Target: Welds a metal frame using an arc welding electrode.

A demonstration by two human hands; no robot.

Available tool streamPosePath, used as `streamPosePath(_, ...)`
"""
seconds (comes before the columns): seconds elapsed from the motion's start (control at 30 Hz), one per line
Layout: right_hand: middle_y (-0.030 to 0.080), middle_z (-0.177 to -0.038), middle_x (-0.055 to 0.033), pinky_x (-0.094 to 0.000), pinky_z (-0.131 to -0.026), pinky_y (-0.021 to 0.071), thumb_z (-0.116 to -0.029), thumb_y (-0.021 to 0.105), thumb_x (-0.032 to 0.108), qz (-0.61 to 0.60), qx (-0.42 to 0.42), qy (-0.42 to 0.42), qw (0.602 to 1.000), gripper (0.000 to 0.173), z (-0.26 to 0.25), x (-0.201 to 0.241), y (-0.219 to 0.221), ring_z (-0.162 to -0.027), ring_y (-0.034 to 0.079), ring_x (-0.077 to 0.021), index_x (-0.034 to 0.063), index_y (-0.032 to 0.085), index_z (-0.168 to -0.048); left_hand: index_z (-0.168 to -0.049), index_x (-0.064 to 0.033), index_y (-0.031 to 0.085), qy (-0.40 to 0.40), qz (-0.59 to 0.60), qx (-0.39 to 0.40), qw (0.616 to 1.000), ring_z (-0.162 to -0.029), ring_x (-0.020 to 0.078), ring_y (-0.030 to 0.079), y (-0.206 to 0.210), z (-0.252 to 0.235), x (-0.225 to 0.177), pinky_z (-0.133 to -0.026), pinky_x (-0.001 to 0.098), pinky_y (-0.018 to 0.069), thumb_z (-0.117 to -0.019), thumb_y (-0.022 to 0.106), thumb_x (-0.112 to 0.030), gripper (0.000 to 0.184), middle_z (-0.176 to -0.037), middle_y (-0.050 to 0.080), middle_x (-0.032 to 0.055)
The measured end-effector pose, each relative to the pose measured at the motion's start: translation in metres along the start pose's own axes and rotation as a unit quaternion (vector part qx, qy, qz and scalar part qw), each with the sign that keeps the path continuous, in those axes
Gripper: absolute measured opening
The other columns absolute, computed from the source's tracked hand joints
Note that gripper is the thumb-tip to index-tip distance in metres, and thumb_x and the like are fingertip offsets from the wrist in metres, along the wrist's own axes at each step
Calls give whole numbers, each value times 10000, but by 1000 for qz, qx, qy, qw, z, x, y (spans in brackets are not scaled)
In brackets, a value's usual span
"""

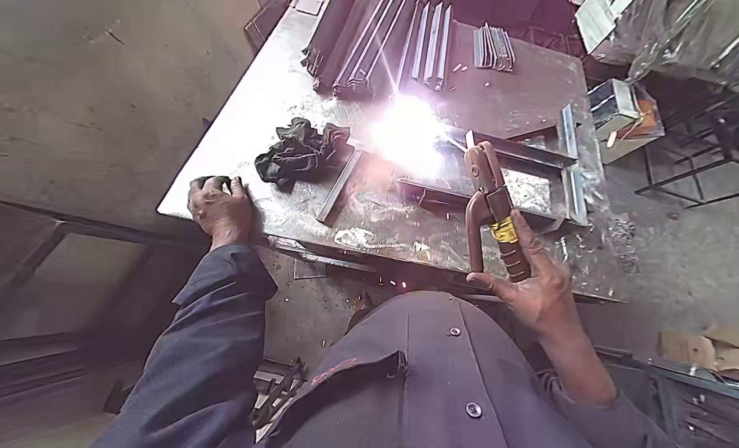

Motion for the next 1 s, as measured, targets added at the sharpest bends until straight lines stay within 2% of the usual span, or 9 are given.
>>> streamPosePath(0.13,724,-1144,-124,-389,-788,592,-719,745,777,6,5,3,1000,1071,-1,-1,1,-915,694,-159,157,474,-1549,-1247,-49,684,-2,0,2,1000,-1374,444,495,1,0,0,-1123,647,374,-1044,502,-432,470,-1454,542,246)
streamPosePath(0.27,729,-1077,-122,-393,-726,577,-721,726,793,13,-1,2,1000,1072,-3,-2,3,-832,674,-156,166,472,-1552,-1255,-55,682,-6,-5,6,1000,-1384,438,488,0,1,0,-1125,641,376,-1048,496,-436,472,-1466,531,247)
streamPosePath(0.37,719,-1143,-140,-404,-784,585,-727,742,772,4,2,3,1000,1067,-5,-3,3,-900,686,-171,153,469,-1552,-1248,-43,682,-3,-5,-1,1000,-1378,446,492,0,1,0,-1126,645,373,-1044,503,-433,475,-1453,539,255)
streamPosePath(0.5,727,-1106,-133,-389,-749,587,-720,733,790,9,-1,0,1000,1076,-3,-4,3,-863,686,-160,151,477,-1547,-1254,-53,681,-11,-7,1,1000,-1379,431,495,0,1,0,-1128,633,375,-1044,511,-428,462,-1463,535,242)
streamPosePath(0.7,721,-1129,-133,-392,-773,588,-718,728,797,15,0,2,1000,1079,-2,-3,3,-893,688,-167,152,478,-1547,-1250,-46,682,-7,-7,1,1000,-1377,439,496,0,1,-1,-1127,635,378,-1045,505,-431,471,-1459,538,248)
streamPosePath(0.83,731,-1096,-126,-385,-724,581,-722,728,791,10,4,5,1000,1080,-2,-2,3,-839,679,-157,147,471,-1550,-1239,-40,683,0,-3,-1,1000,-1372,451,493,1,-1,1,-1127,645,371,-1040,504,-446,486,-1443,541,265)
streamPosePath(1.0,727,-1131,-137,-407,-773,592,-717,749,772,5,4,9,1000,1071,0,-3,4,-903,697,-180,148,480,-1545,-1239,-37,682,-7,-6,1,1000,-1371,446,496,0,1,0,-1128,638,371,-1042,502,-430,476,-1443,541,264)
Point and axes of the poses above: each hand's wrist, its own z-axis away from the middle knuckle, its own y-axis out of the palm, x = y × z, the point moved 7 cm from there along -z, towards the middle knuckle
